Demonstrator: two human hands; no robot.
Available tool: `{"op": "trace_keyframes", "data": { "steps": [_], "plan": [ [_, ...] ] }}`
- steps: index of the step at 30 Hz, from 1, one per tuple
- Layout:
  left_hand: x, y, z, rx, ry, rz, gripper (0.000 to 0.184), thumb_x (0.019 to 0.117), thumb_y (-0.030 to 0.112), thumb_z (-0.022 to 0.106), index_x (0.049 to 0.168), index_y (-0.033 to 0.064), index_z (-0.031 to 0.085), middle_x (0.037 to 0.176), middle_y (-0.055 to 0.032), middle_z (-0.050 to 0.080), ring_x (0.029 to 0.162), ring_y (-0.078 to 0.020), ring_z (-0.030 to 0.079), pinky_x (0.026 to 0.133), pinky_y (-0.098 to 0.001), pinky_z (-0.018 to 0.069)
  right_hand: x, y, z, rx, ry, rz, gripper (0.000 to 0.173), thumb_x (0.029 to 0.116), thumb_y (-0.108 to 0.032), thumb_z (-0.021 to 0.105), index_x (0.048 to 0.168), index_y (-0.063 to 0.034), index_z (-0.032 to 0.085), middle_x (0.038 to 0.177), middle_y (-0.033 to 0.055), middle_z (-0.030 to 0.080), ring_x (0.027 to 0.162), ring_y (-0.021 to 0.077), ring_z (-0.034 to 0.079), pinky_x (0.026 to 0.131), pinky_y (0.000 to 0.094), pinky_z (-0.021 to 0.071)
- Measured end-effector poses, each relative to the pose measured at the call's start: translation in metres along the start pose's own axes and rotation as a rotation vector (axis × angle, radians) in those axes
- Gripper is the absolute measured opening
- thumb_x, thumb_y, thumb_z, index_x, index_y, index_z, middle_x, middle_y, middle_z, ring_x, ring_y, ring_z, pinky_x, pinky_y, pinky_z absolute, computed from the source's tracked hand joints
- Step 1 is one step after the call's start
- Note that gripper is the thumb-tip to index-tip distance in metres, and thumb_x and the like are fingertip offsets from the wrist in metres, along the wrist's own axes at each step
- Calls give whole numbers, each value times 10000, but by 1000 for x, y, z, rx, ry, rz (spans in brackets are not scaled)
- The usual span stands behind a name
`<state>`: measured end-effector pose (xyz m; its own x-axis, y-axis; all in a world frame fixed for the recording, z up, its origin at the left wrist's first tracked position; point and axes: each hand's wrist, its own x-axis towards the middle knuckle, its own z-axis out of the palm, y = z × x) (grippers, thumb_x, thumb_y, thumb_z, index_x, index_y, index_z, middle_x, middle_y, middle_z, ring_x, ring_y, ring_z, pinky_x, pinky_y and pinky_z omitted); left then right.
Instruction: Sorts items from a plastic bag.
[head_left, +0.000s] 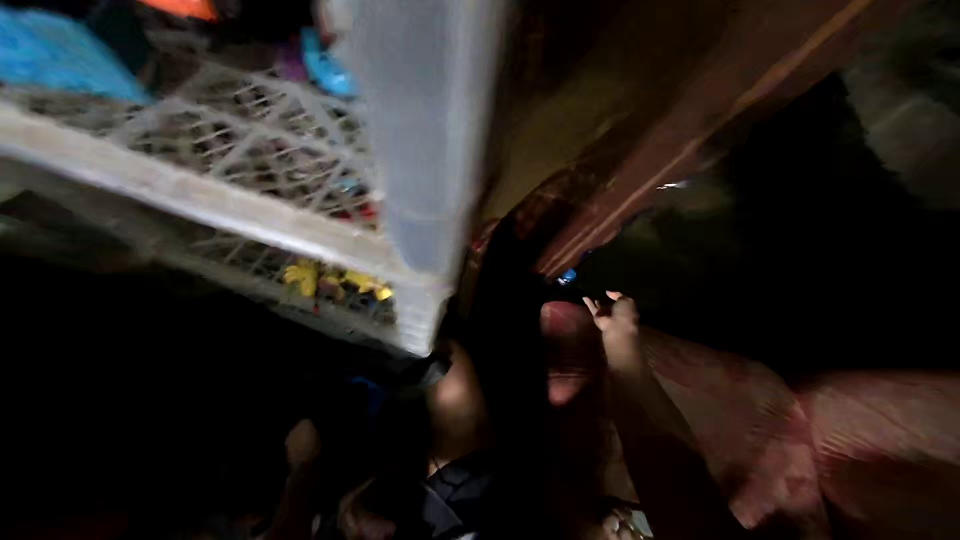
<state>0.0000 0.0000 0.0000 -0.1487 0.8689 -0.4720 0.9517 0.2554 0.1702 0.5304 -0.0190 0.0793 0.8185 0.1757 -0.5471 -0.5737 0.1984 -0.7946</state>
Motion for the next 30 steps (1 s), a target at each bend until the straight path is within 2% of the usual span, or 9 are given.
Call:
{"op": "trace_keyframes", "data": {
  "steps": [4,8,11,13,17,22,25,28,30],
  "plan": [
    [-1,20,-34,44,-258,-84,365,1055,42,468,1368,-141,517,1501,-322,438,1392,-453,449,1133,-523,391,-61,30,-31,-638,-477,182,290,1091,-107,342,1339,-3,449,1121,93,631,931,122,669,792,266,562],
    [11,12,-34,-161,-303,-184,405,1070,71,455,1413,-144,449,1513,-343,405,1374,-463,468,1127,-518,402,-141,35,-70,-1185,-1217,301,256,940,-27,414,1031,-7,652,774,3,722,599,80,663,537,228,551],
    [25,-3,-7,-208,-286,-153,485,1048,196,554,1408,-120,476,1426,-345,503,1335,-485,497,1105,-565,410,-200,74,-64,-1058,-1805,273,218,973,-95,508,1002,-15,709,763,-17,719,599,25,638,560,197,546],
    [35,-19,16,-259,-294,-63,484,1027,254,596,1374,-79,543,1378,-313,560,1296,-467,535,1081,-591,423,-259,113,-35,-992,-1983,124,239,992,-54,504,1042,60,708,860,24,729,739,-15,644,703,164,538],
    [16,-9,-38,-249,-514,108,444,1039,166,568,1365,-130,508,1388,-347,526,1322,-482,501,1097,-596,389,-335,203,46,-1486,-1782,155,291,1047,-20,463,1273,101,601,1231,232,657,1101,256,668,986,380,528],
    [-13,-20,-101,-434,-427,306,451,1021,-2,493,1472,10,505,1447,-251,542,1354,-412,508,1135,-570,368,-288,304,82,-2067,-1549,-378,679,999,-149,624,1577,-8,299,1572,275,369,1454,412,382,1185,502,332],
    [-39,-41,-139,-638,-359,389,585,1017,-67,442,1581,38,332,1518,-160,512,1389,-279,509,1165,-450,375,-255,324,71,-2104,-1509,-528,851,931,-110,688,1607,6,184,1671,272,118,1532,441,197,1211,560,250],
    [-61,-56,-156,-824,-246,475,630,1000,-90,422,1599,20,262,1509,-99,537,1349,-157,548,1135,-346,415,-270,317,66,-2193,-1370,-386,631,1004,-80,586,1551,56,303,1502,300,454,1379,422,484,1132,521,389],
    [-73,-63,-160,-823,-145,485,626,1010,-50,423,1607,56,268,1505,-71,544,1250,-111,604,1046,-314,472,-294,302,69,-2169,-1304,-168,450,1065,-127,502,1435,125,449,1434,318,519,1356,411,508,1135,488,386]
  ]
}}
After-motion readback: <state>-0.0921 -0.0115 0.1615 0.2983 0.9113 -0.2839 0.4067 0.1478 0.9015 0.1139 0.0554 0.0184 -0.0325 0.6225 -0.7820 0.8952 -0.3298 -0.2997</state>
